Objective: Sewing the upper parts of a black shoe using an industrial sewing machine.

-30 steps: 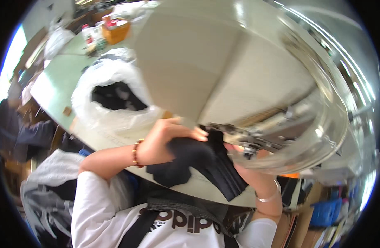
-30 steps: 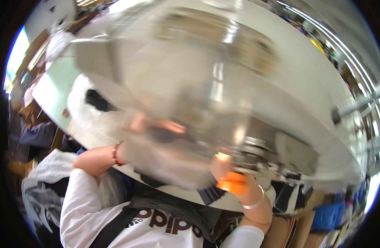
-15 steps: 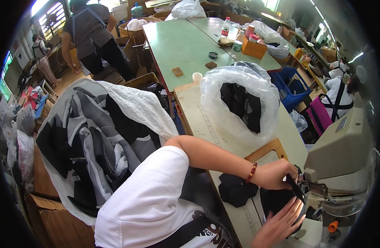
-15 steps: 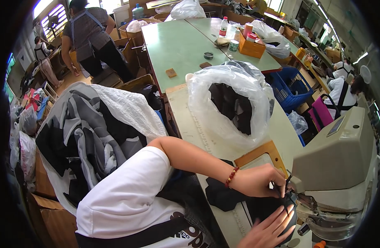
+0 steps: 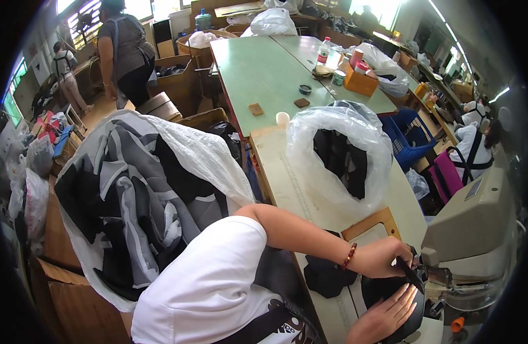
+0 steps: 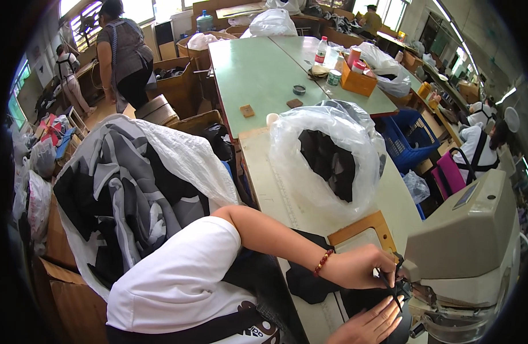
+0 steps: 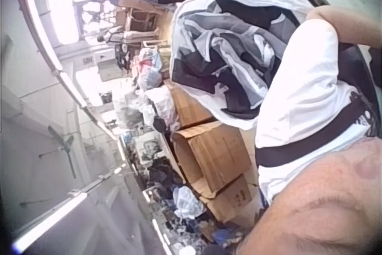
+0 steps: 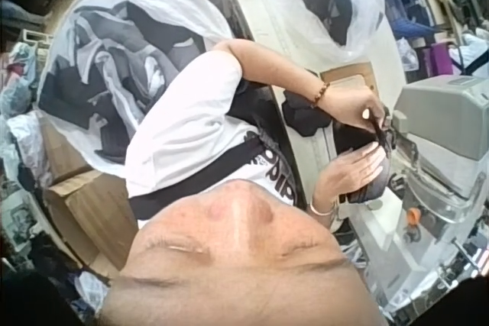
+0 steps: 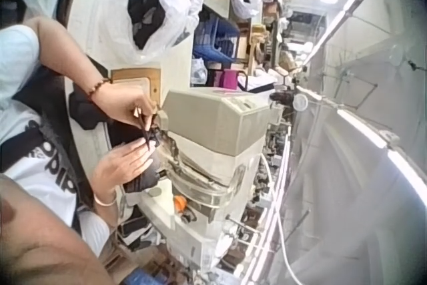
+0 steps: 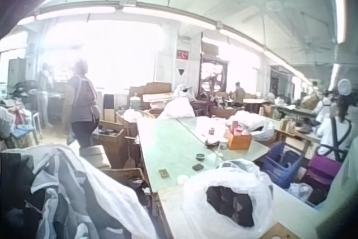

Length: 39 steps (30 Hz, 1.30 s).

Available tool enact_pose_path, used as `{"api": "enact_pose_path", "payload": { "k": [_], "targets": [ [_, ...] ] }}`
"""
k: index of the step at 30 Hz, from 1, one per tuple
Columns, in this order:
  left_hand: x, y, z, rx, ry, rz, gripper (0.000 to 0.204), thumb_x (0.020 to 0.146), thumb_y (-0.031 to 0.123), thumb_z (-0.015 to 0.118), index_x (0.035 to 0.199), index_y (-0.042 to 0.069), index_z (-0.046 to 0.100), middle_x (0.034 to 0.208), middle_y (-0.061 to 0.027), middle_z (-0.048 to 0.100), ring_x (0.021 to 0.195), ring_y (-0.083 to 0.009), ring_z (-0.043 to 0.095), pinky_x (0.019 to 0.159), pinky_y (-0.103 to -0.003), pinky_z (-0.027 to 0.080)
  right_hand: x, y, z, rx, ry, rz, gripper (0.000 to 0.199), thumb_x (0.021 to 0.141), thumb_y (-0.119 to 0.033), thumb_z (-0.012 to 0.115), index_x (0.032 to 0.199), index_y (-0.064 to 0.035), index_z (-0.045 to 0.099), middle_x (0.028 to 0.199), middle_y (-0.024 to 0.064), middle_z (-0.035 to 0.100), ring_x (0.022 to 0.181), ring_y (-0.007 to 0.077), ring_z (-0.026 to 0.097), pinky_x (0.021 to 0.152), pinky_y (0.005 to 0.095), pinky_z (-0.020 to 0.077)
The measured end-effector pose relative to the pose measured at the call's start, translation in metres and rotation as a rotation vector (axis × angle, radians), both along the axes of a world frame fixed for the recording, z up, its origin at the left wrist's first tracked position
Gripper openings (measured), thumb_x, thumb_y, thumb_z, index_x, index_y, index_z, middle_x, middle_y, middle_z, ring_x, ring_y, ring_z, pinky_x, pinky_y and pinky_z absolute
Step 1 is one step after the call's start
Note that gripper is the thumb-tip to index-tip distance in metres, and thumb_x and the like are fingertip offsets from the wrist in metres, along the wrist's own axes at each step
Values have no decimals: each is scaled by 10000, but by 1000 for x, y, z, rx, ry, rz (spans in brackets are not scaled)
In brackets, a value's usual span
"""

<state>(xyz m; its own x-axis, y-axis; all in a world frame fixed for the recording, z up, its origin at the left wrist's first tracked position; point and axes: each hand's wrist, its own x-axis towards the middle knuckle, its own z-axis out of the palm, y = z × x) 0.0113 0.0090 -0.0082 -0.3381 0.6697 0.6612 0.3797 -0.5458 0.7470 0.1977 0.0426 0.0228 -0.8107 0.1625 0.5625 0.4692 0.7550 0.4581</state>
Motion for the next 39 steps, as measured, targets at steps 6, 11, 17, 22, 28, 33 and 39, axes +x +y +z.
{"api": "enact_pose_path", "payload": {
  "k": [6,11,17,22,28,33,39],
  "targets": [
    [1,0,0,26,-47,-39,105,821,-14,799,903,-3,734,904,-107,720,871,-277,709,769,-365,561,4,25,1,-162,63,57,376,1080,-184,520,1391,10,606,1412,214,627,1271,377,629,1083,493,484],
    [-5,-9,4,19,48,4,152,804,-18,794,944,8,741,951,-114,735,936,-294,720,803,-380,570,1,37,-7,-250,102,145,371,1022,-96,562,1372,20,600,1476,192,601,1306,367,609,1098,476,470],
    [-15,-15,10,87,302,28,313,788,-9,804,1092,65,795,1017,-103,773,946,-300,730,866,-387,567,7,46,-6,-279,125,180,340,911,-43,671,1245,15,688,1416,196,661,1179,343,676,972,453,501],
    [-12,-17,14,-128,-13,77,123,900,46,805,1019,15,806,877,-53,769,793,-133,685,714,-283,524,9,54,-2,-241,133,259,370,842,-10,725,1212,12,716,1316,155,721,1026,268,714,836,390,521],
    [-12,-19,5,-193,-366,-12,123,964,85,778,976,-37,790,831,2,749,758,-34,625,668,-219,478,13,50,-2,-267,119,240,376,830,-15,738,1206,9,733,1284,121,736,929,229,730,808,385,503],
    [-13,-19,-1,-207,-625,-164,67,994,35,728,1004,-11,775,883,-20,765,806,-61,669,695,-223,519,15,49,-4,-277,98,228,395,812,-26,741,1206,8,733,1314,95,720,1034,247,727,893,438,528],
    [-19,-17,-13,-186,-707,-263,247,1006,-18,684,1252,3,681,1080,-77,758,1044,-190,722,910,-382,629,13,51,-3,-278,81,225,418,827,-42,736,1245,-53,744,1317,73,732,1089,245,722,941,461,533]
  ]
}}
